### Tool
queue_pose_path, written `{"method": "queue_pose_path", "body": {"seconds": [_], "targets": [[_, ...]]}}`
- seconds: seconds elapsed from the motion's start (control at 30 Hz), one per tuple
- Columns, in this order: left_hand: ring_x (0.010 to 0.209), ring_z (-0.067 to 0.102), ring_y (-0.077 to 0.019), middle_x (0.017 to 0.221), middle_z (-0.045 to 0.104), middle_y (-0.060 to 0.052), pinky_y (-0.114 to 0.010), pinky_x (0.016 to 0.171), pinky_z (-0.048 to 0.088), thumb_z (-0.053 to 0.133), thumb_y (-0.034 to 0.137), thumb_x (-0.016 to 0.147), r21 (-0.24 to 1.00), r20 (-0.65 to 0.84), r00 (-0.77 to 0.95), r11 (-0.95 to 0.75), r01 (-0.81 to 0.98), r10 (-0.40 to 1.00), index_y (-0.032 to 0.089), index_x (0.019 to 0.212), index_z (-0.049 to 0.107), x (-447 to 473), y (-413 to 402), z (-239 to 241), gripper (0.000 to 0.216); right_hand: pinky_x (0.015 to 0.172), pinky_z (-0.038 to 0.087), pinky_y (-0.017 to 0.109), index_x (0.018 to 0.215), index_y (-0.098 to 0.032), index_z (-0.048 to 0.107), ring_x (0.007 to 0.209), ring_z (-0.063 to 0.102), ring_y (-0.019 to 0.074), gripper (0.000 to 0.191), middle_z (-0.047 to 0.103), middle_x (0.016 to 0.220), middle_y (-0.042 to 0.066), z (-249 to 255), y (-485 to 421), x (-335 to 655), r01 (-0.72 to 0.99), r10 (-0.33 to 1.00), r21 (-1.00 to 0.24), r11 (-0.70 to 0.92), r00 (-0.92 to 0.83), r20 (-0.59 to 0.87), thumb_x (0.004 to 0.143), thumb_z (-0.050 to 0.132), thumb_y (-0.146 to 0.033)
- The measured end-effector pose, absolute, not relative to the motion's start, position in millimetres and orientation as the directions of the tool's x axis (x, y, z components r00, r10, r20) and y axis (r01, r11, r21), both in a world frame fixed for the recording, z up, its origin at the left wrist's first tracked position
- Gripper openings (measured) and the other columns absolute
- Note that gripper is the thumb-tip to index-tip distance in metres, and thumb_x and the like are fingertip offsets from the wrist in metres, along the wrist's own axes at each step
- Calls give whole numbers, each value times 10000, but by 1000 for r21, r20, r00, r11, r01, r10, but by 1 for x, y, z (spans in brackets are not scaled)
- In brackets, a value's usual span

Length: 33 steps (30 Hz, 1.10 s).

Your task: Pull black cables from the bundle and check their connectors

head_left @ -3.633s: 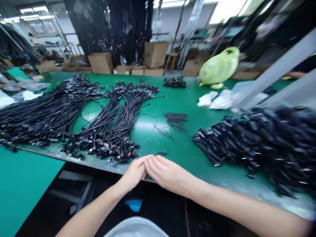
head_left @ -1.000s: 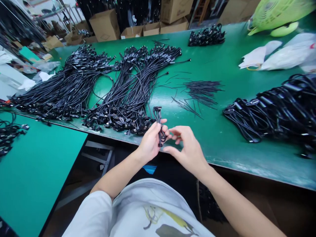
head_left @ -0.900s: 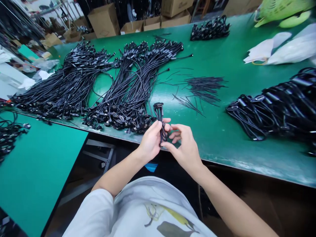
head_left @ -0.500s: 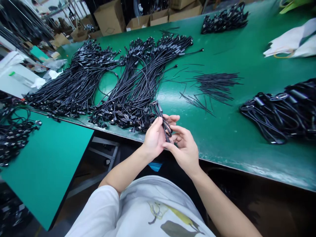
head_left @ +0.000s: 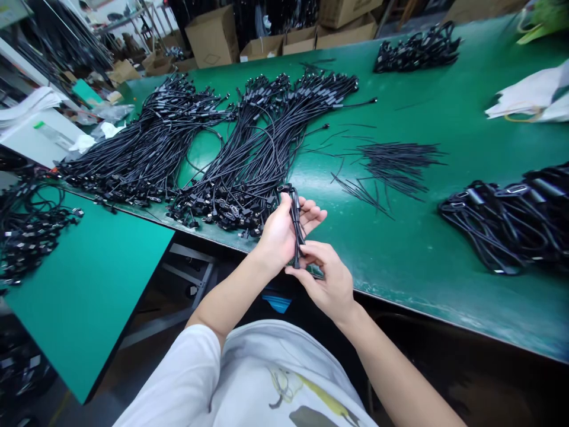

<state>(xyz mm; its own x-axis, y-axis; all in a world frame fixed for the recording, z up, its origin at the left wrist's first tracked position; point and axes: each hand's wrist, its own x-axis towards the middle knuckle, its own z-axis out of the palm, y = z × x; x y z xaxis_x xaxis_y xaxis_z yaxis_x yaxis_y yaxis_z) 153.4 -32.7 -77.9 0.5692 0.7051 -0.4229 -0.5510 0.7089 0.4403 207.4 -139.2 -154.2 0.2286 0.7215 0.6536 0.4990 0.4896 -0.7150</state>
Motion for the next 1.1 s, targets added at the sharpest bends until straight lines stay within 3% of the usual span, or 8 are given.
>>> {"method": "queue_pose_path", "body": {"seconds": [0.2, 0.4, 0.5, 0.6, 0.7, 0.8, 0.93, 1.1], "targets": [[451, 369, -14, 646, 414, 34, -108, 465, 415, 414, 316, 1010, 250, -447, 671, 803, -542, 592, 111, 816, 565, 149, -35, -73, 320, 628, 539, 273, 1081, -242, 508, 743, 612, 127, 310, 591, 1062, 60, -153, -147, 205, 442, 738, -769, 461, 290, 609, 840, 654, -114], [535, 547, -78, 762, 590, -40, -253, 625, 565, 292, 418, 1021, 472, -414, 716, 805, -358, 562, 86, 893, 632, 140, -43, -84, 492, 615, 516, 260, 1072, -250, 533, 667, 567, 119, 322, 580, 835, -8, -147, -151, 207, 542, 703, -687, 484, 227, 674, 820, 673, -106], [578, 591, -98, 728, 585, -36, -266, 679, 567, 309, 370, 1024, 474, -381, 774, 826, -306, 506, 77, 935, 653, 137, -48, -90, 461, 667, 563, 279, 1158, -254, 522, 740, 612, 127, 404, 584, 982, 30, -148, -154, 210, 468, 725, -757, 455, 298, 621, 814, 702, -143], [575, 580, -87, 644, 523, 9, -263, 737, 559, 348, 310, 1022, 446, -360, 734, 797, -407, 576, 109, 874, 635, 137, -54, -92, 380, 726, 593, 305, 1172, -253, 530, 885, 646, 164, 394, 579, 1108, 66, -149, -154, 214, 444, 749, -790, 423, 319, 580, 825, 703, -181], [594, 582, -68, 640, 507, 34, -255, 781, 550, 392, 237, 1014, 467, -336, 600, 682, -563, 726, 135, 805, 584, 140, -57, -92, 301, 813, 590, 346, 1120, -245, 567, 1061, 622, 212, 302, 600, 1162, 87, -149, -152, 217, 672, 701, -642, 370, 252, 667, 850, 663, -150], [675, 623, -76, 708, 550, 30, -271, 820, 546, 442, 181, 991, 529, -273, 538, 592, -608, 797, 142, 855, 582, 142, -58, -95, 200, 828, 586, 359, 1092, -218, 579, 1077, 613, 223, 267, 600, 1167, 113, -149, -148, 218, 808, 642, -524, 271, 254, 723, 849, 667, -150], [688, 622, -86, 724, 536, 25, -291, 858, 540, 418, 249, 1005, 561, -230, 527, 554, -615, 818, 135, 980, 625, 141, -59, -101, 238, 796, 586, 360, 991, -195, 593, 1048, 613, 224, 162, 608, 1104, 112, -148, -145, 215, 796, 635, -565, 216, 326, 701, 849, 669, -177], [717, 624, -99, 743, 531, 10, -343, 957, 504, 385, 239, 1007, 541, -258, 515, 564, -624, 817, 120, 945, 649, 143, -60, -103, 296, 844, 568, 390, 935, -191, 589, 1053, 599, 220, 102, 602, 1083, 102, -144, -141, 209, 770, 640, -607, 197, 367, 674, 858, 655, -200]]}}
